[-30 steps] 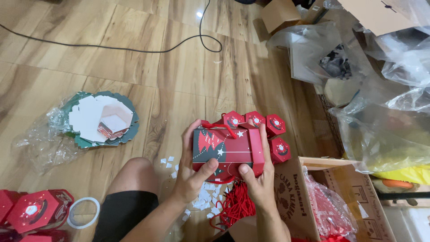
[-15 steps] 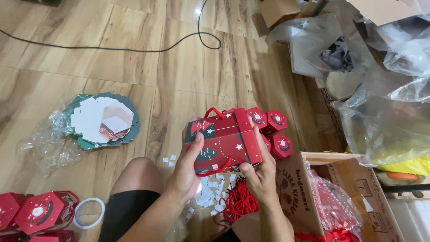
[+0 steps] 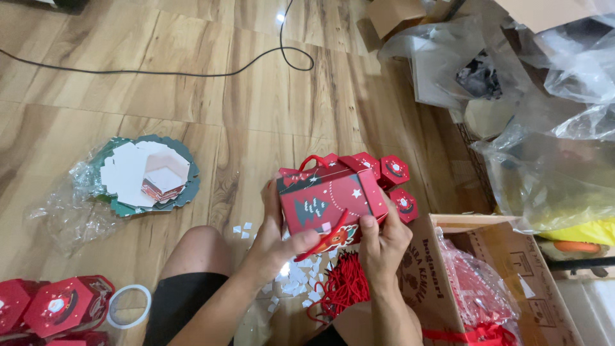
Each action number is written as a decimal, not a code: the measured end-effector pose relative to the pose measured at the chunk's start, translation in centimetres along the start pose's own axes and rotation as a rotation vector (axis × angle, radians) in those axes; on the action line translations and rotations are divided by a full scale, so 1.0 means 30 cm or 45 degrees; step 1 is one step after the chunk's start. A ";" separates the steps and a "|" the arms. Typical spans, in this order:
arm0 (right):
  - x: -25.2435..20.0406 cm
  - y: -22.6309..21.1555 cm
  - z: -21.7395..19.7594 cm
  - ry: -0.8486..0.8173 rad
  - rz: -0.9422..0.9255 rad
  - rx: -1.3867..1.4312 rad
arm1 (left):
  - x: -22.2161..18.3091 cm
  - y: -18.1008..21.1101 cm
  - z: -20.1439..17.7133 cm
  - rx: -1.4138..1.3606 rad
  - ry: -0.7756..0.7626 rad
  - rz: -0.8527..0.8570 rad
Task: The person assembles Christmas-themed gift boxes by folding the cardboard panels and threading red strings through precut holes to create handles by hand.
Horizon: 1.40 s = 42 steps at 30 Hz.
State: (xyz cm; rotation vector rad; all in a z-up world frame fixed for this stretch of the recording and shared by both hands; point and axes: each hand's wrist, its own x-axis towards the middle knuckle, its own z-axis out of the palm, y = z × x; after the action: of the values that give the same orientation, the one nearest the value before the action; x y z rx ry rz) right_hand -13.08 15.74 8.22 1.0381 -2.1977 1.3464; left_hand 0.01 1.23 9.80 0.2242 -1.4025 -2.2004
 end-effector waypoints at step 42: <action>0.014 -0.062 0.004 0.067 0.201 0.143 | -0.036 -0.071 0.140 0.502 0.424 0.631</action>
State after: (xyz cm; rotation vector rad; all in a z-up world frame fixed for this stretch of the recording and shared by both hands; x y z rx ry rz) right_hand -11.97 14.97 9.56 0.8714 -2.2262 1.5632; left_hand -1.46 5.81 9.68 0.3234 -1.4929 -1.4086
